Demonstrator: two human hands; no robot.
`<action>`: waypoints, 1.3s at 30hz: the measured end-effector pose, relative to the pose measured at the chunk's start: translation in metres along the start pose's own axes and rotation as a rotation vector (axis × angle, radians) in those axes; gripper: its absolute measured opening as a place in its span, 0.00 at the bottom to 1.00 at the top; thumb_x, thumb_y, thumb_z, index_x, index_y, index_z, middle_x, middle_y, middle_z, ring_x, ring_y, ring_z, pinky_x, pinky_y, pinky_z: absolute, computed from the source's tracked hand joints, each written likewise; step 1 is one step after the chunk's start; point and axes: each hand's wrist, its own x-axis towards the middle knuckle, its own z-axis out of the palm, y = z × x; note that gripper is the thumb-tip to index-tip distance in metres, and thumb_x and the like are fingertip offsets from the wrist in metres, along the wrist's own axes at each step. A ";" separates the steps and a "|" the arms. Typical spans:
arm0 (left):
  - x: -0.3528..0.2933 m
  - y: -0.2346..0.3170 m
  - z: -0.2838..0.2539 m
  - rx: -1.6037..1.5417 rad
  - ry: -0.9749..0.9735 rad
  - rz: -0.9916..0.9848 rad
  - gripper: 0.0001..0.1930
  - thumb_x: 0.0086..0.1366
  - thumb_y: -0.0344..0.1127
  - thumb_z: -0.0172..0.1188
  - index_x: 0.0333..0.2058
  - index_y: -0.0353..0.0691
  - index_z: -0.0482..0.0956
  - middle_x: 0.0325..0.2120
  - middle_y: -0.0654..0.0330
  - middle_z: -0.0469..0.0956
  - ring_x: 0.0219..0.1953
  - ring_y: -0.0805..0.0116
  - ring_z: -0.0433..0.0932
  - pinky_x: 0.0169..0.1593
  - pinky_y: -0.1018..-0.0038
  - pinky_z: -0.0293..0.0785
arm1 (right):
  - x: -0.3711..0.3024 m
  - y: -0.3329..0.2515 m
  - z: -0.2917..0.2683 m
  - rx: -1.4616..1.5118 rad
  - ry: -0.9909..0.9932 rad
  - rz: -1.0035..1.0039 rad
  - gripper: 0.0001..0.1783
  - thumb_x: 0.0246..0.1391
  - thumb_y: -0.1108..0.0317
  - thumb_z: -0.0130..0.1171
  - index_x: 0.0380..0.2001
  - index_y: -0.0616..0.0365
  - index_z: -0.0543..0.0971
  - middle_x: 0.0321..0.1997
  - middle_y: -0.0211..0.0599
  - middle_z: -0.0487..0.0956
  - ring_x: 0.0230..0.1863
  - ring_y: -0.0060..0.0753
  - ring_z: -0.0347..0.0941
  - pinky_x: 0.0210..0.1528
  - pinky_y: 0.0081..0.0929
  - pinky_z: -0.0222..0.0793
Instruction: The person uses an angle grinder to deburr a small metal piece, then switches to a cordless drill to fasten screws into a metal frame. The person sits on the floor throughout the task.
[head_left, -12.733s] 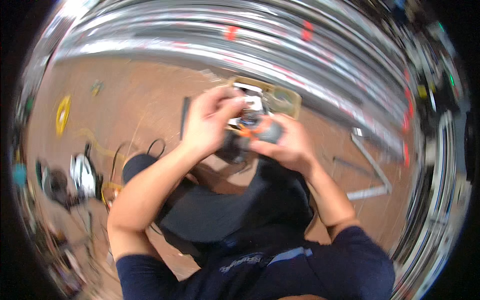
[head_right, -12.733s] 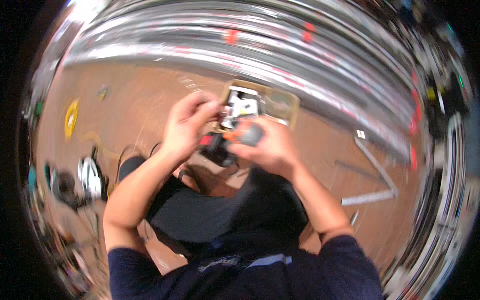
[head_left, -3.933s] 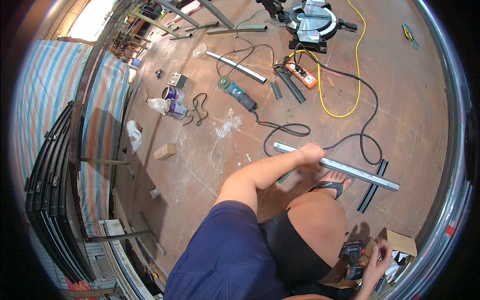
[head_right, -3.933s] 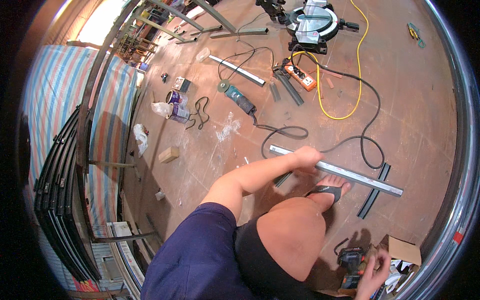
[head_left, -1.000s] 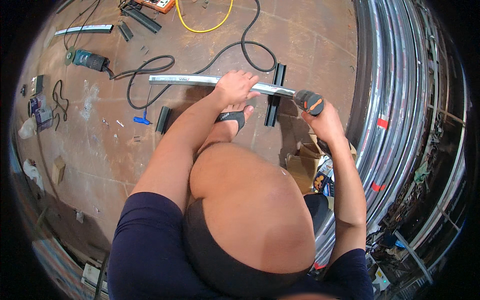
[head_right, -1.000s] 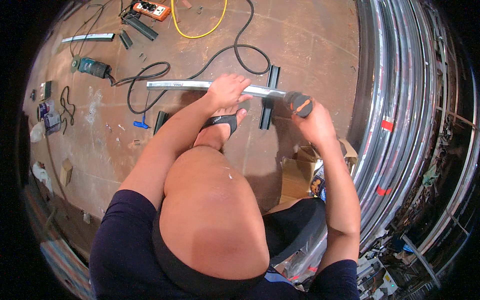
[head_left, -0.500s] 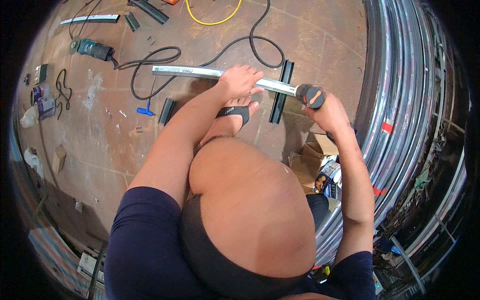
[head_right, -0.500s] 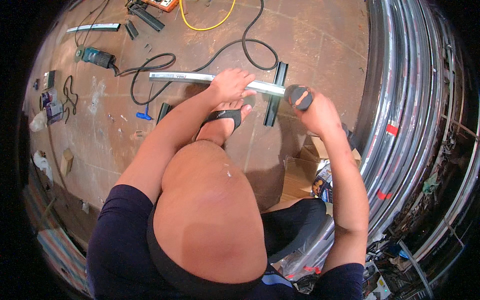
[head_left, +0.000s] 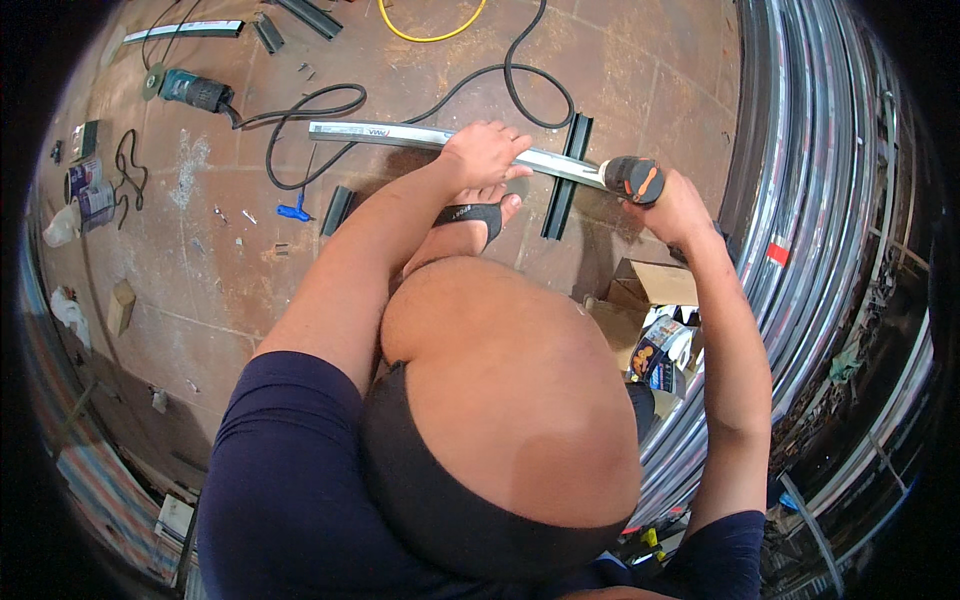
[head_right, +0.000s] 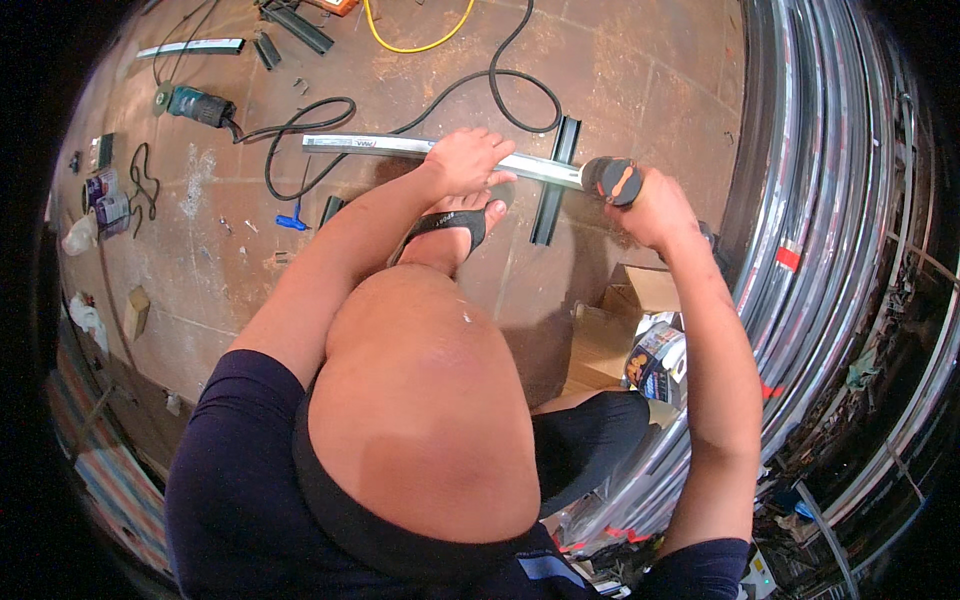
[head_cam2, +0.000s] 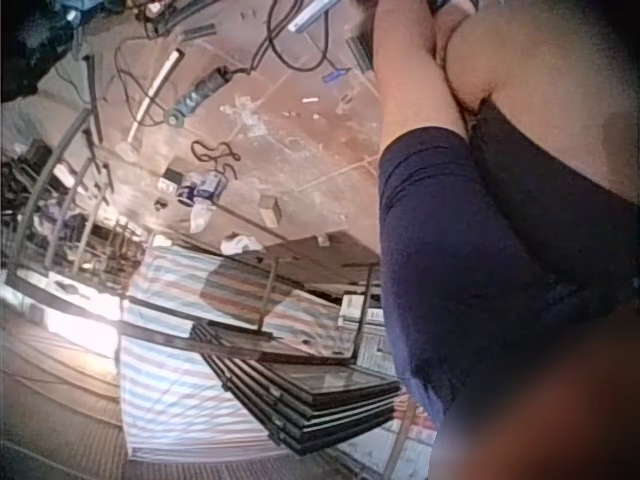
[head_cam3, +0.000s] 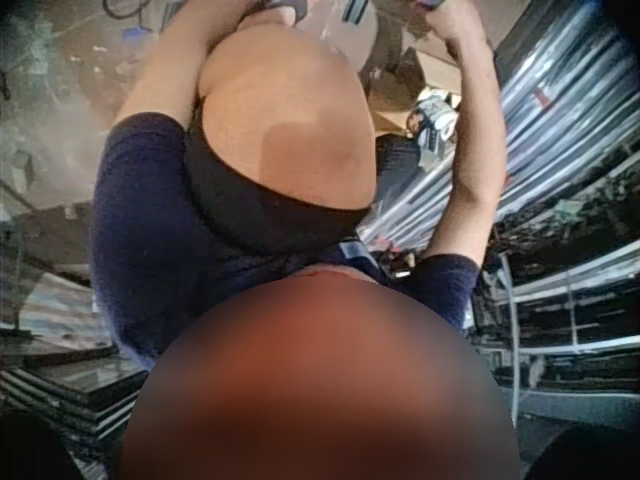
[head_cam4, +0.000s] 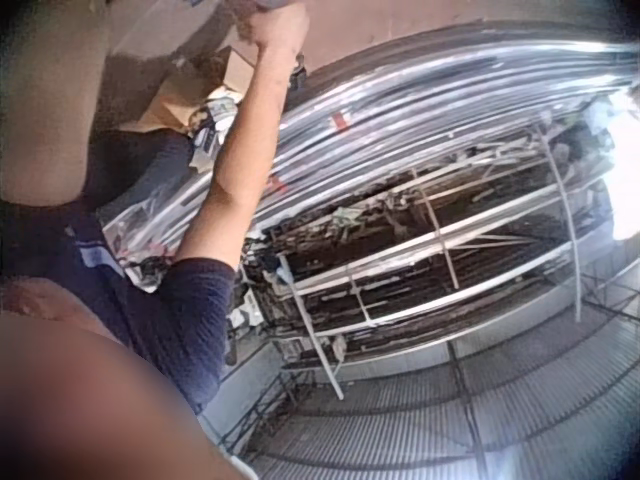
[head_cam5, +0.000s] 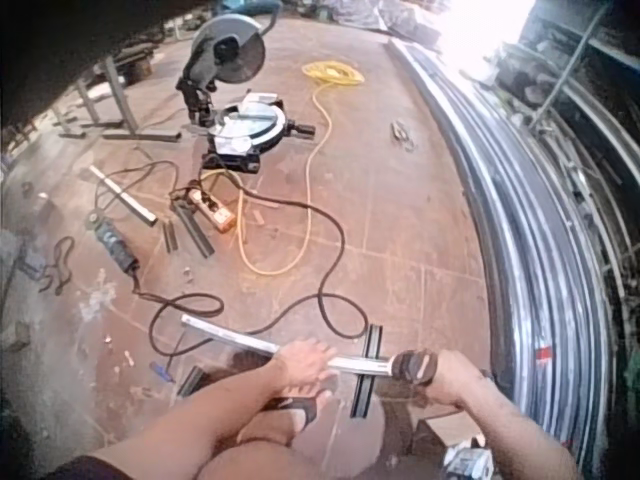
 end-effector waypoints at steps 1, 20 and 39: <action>0.000 0.000 0.000 0.006 0.001 -0.001 0.26 0.76 0.63 0.55 0.53 0.44 0.77 0.48 0.54 0.83 0.55 0.52 0.82 0.59 0.55 0.79 | 0.003 0.001 -0.002 -0.017 -0.004 -0.013 0.26 0.50 0.61 0.78 0.52 0.55 0.86 0.47 0.56 0.88 0.53 0.63 0.84 0.57 0.50 0.81; 0.000 -0.002 0.006 -0.022 0.057 0.015 0.25 0.75 0.62 0.58 0.51 0.44 0.76 0.47 0.54 0.82 0.53 0.52 0.81 0.57 0.54 0.79 | 0.008 -0.011 -0.020 -0.226 -0.085 -0.159 0.23 0.52 0.76 0.66 0.53 0.48 0.87 0.46 0.52 0.88 0.52 0.61 0.84 0.56 0.52 0.80; -0.008 -0.018 0.012 -0.014 0.043 -0.009 0.27 0.75 0.63 0.57 0.52 0.44 0.77 0.47 0.53 0.83 0.54 0.49 0.82 0.58 0.52 0.77 | 0.009 -0.020 -0.012 -0.191 -0.088 -0.214 0.23 0.50 0.76 0.68 0.52 0.50 0.85 0.45 0.54 0.88 0.52 0.62 0.84 0.56 0.53 0.80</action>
